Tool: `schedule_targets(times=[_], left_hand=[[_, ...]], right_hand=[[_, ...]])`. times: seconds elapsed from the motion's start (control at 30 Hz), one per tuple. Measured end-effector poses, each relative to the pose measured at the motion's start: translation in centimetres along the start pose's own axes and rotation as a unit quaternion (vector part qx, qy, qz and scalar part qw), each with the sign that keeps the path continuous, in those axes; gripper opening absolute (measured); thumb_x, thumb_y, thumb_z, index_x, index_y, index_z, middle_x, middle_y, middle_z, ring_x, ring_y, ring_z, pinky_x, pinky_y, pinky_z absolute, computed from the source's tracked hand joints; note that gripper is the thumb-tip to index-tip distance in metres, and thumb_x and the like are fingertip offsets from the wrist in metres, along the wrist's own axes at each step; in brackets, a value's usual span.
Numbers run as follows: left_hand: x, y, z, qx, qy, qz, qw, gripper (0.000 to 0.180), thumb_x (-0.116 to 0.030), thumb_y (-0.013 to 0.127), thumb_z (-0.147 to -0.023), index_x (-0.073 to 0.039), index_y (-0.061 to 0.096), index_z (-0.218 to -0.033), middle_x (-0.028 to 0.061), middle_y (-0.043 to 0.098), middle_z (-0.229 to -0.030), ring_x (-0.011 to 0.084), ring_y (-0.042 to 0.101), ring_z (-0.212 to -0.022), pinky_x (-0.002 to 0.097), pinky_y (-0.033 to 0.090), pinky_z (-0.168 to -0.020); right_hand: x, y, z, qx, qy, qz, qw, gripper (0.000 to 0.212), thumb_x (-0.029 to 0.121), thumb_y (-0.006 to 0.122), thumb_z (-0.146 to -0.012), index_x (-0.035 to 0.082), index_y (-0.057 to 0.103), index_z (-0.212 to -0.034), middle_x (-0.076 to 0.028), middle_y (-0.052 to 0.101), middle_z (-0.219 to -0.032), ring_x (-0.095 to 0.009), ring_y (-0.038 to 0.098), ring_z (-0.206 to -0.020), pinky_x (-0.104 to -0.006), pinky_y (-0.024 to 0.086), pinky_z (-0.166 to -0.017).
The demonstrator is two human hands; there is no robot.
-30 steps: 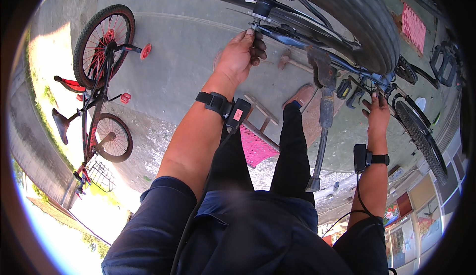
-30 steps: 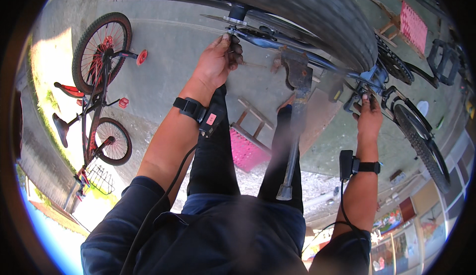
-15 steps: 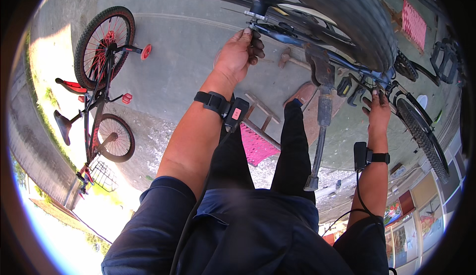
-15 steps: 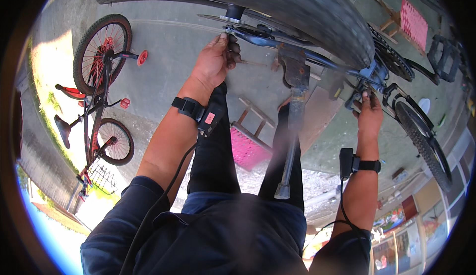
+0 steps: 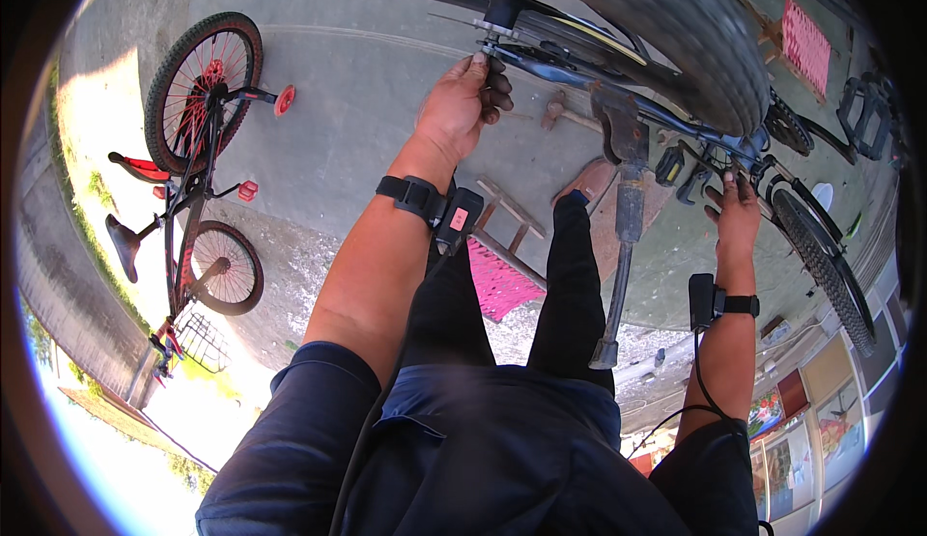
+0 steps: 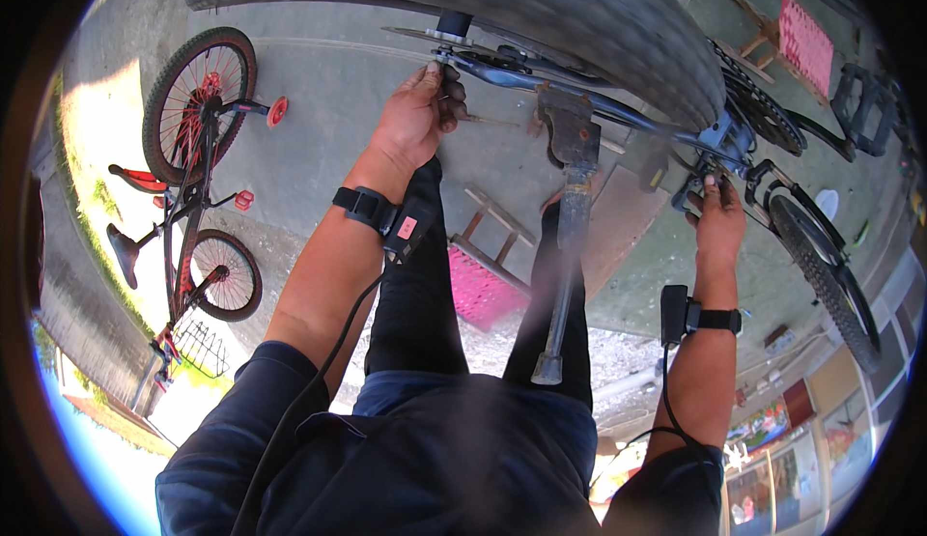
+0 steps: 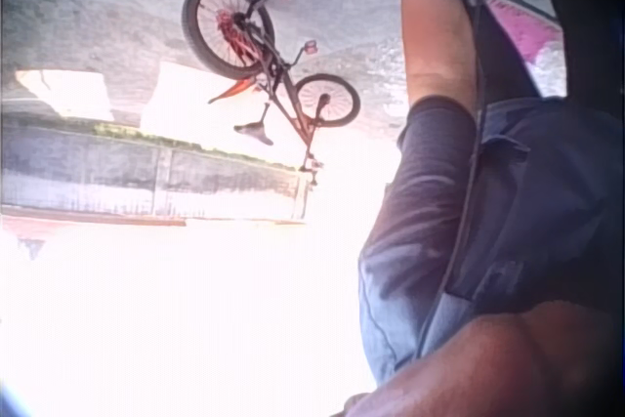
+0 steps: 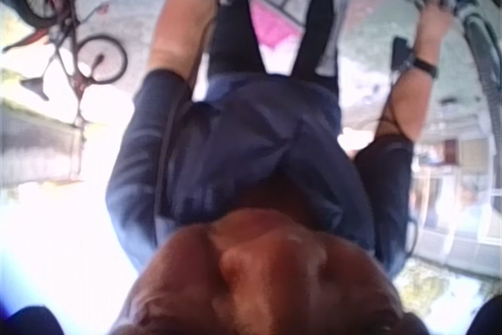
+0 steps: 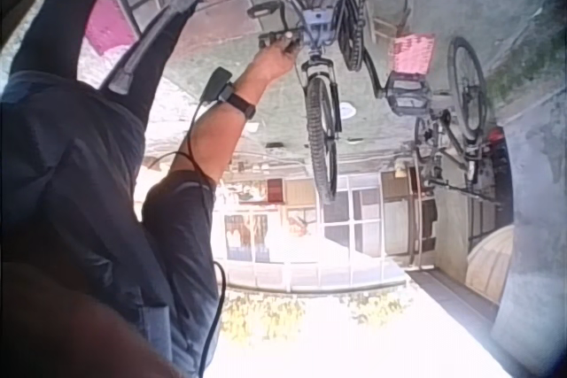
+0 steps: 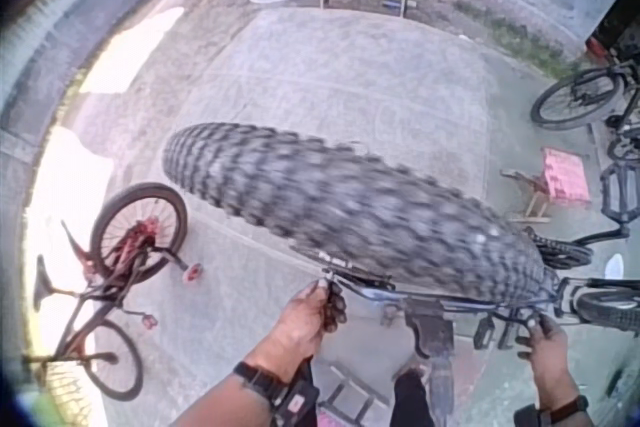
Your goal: The person repairs a bicycle by spinning the wheel, adjusting the chain near the derailleur by hand, and then placing small stools nearby.
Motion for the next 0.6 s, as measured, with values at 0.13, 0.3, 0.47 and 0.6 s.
schedule_targets(times=[0.13, 0.3, 0.47, 0.6], left_hand=[[-0.07, 0.10, 0.07, -0.002, 0.000, 0.001, 1.000, 0.027, -0.033, 0.041, -0.100, -0.010, 0.054, -0.093, 0.0030, 0.059, -0.075, 0.0145, 0.056, -0.061, 0.0259, 0.038, -0.051], [0.02, 0.02, -0.03, -0.001, 0.000, 0.000, 1.000, 0.027, -0.032, 0.041, -0.100, -0.010, 0.053, -0.093, 0.0030, 0.059, -0.075, 0.0145, 0.056, -0.061, 0.0260, 0.038, -0.051], [-0.04, 0.09, 0.04, -0.001, -0.001, 0.002, 1.000, 0.027, -0.032, 0.040, -0.101, -0.010, 0.053, -0.093, 0.0032, 0.059, -0.075, 0.0147, 0.057, -0.061, 0.0261, 0.038, -0.051], [-0.04, 0.00, 0.05, -0.002, -0.002, 0.000, 1.000, 0.027, -0.032, 0.040, -0.101, -0.010, 0.053, -0.093, 0.0034, 0.059, -0.075, 0.0149, 0.057, -0.062, 0.0262, 0.039, -0.051]], right_hand=[[0.28, 0.18, 0.23, -0.007, -0.008, -0.007, 1.000, 0.041, 0.032, 0.060, -0.092, 0.008, 0.053, -0.124, -0.004, 0.061, -0.107, -0.017, 0.065, -0.089, -0.0303, 0.051, -0.063], [0.40, 0.24, 0.37, -0.007, -0.008, -0.011, 1.000, 0.041, 0.032, 0.060, -0.092, 0.008, 0.053, -0.124, -0.004, 0.060, -0.108, -0.017, 0.064, -0.089, -0.0308, 0.051, -0.064], [0.66, 0.33, 0.60, -0.005, -0.007, -0.014, 1.000, 0.040, 0.032, 0.060, -0.092, 0.010, 0.053, -0.124, -0.003, 0.060, -0.106, -0.016, 0.064, -0.088, -0.0309, 0.051, -0.064], [0.51, 0.36, 0.53, -0.004, -0.003, -0.020, 1.000, 0.040, 0.032, 0.060, -0.092, 0.010, 0.053, -0.125, -0.003, 0.060, -0.106, -0.015, 0.063, -0.087, -0.0307, 0.050, -0.064]])
Point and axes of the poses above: each hand's wrist, its own z-axis away from the middle knuckle, its own y-axis out of the palm, x = y × z, the point moved 2 cm from there along -z, towards the middle knuckle
